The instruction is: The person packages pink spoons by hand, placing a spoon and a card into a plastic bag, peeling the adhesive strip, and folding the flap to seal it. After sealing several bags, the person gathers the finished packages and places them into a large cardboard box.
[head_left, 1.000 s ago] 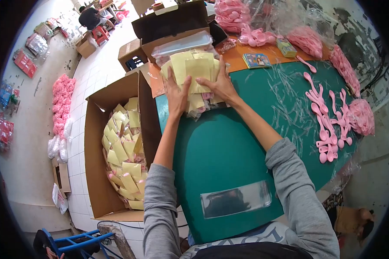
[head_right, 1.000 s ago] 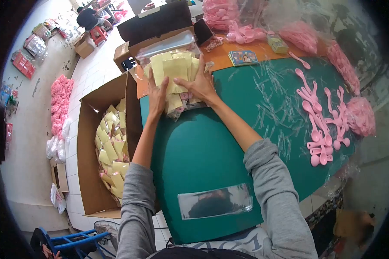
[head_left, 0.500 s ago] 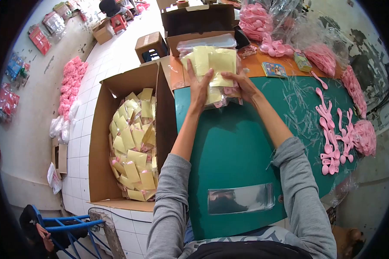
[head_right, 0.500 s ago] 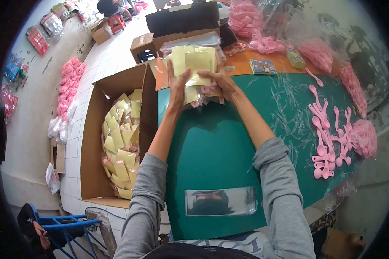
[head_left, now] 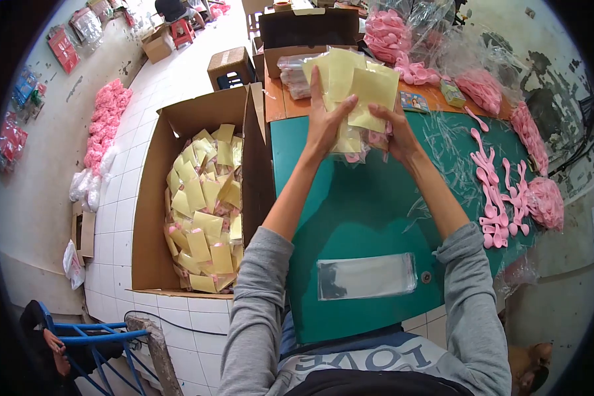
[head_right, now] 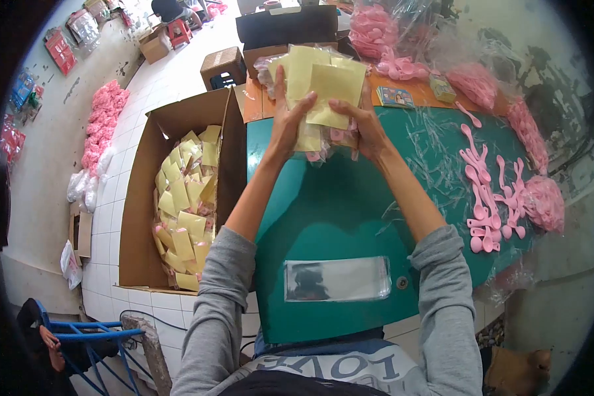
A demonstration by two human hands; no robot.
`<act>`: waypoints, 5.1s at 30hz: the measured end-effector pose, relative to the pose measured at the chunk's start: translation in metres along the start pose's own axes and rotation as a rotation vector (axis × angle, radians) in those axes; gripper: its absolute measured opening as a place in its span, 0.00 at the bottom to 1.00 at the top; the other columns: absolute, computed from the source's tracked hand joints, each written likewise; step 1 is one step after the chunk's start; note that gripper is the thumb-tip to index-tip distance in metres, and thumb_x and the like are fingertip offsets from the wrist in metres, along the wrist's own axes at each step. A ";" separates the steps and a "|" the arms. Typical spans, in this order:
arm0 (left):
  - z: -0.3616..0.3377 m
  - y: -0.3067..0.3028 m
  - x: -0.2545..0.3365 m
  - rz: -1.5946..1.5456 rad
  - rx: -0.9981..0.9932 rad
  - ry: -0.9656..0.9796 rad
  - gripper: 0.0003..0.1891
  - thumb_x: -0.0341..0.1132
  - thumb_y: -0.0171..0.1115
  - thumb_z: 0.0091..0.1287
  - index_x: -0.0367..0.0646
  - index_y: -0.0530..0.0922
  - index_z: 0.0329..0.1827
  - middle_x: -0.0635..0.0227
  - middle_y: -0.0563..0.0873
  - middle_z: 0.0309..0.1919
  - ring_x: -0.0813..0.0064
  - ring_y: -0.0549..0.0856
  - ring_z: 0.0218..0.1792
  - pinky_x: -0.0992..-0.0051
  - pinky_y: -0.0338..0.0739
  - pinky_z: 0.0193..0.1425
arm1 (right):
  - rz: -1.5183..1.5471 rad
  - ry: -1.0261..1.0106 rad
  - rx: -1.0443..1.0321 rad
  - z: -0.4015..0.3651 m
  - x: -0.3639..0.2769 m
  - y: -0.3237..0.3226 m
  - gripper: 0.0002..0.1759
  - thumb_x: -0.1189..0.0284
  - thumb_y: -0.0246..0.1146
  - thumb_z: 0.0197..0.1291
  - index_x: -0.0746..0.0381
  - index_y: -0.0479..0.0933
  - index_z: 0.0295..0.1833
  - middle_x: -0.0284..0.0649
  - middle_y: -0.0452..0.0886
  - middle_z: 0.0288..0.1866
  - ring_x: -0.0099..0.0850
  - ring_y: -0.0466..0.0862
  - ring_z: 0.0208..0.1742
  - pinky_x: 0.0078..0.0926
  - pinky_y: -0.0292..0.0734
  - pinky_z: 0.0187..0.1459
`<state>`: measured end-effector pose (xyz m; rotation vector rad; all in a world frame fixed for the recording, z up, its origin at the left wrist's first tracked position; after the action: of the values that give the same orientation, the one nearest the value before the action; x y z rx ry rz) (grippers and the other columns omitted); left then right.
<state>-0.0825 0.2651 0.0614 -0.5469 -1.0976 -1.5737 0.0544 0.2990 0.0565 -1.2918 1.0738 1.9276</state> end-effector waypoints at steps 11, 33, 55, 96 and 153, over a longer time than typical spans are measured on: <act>-0.026 -0.121 0.196 0.220 0.156 0.057 0.42 0.34 0.60 0.62 0.46 0.45 0.75 0.52 0.64 0.66 0.61 0.71 0.62 0.69 0.71 0.61 | 0.263 -0.286 -0.323 0.007 -0.056 0.221 0.46 0.67 0.71 0.48 0.60 0.49 0.67 0.47 0.67 0.59 0.36 0.71 0.61 0.33 0.76 0.55; -0.029 -0.468 -0.069 1.765 0.128 -0.914 0.53 0.74 0.59 0.44 0.62 0.55 0.74 0.30 0.43 0.70 0.37 0.49 0.71 0.51 0.47 0.74 | -1.413 -0.446 -0.858 0.037 0.171 0.190 0.35 0.40 0.51 0.57 0.63 0.81 0.44 0.56 0.68 0.64 0.62 0.50 0.73 0.50 0.58 0.68; -0.010 -0.381 -0.173 1.931 -0.389 -0.453 0.29 0.59 0.54 0.59 0.69 0.68 0.66 0.68 0.57 0.73 0.60 0.51 0.75 0.26 0.33 0.65 | -1.209 -0.408 -1.084 0.033 0.167 0.191 0.24 0.50 0.61 0.47 0.62 0.79 0.37 0.43 0.77 0.43 0.40 0.71 0.61 0.45 0.67 0.61; -0.211 -0.347 -0.040 1.947 -0.426 -0.687 0.46 0.74 0.50 0.53 0.69 0.52 0.75 0.52 0.39 0.75 0.43 0.36 0.74 0.25 0.35 0.62 | -1.239 -0.362 -1.127 0.033 0.173 0.194 0.06 0.68 0.62 0.32 0.52 0.77 0.23 0.29 0.78 0.32 0.29 0.78 0.43 0.34 0.68 0.43; -0.306 -0.054 0.058 1.128 0.415 -0.452 0.42 0.67 0.34 0.68 0.37 0.55 0.70 0.54 0.61 0.68 0.55 0.65 0.68 0.55 0.64 0.64 | -1.455 0.149 0.524 -0.108 -0.089 -0.366 0.24 0.57 0.43 0.71 0.61 0.70 0.60 0.45 0.74 0.58 0.49 0.69 0.62 0.44 0.61 0.63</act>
<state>-0.0905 -0.0291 -0.0541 -1.0182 -1.0826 -0.2369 0.4322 0.3902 0.0061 -1.2796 0.3458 0.4297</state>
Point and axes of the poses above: each hand's wrist, its own z-axis towards the middle knuckle, its own y-axis out of the palm, x = y × z, the point moved 6 cm from there along z, towards the middle knuckle
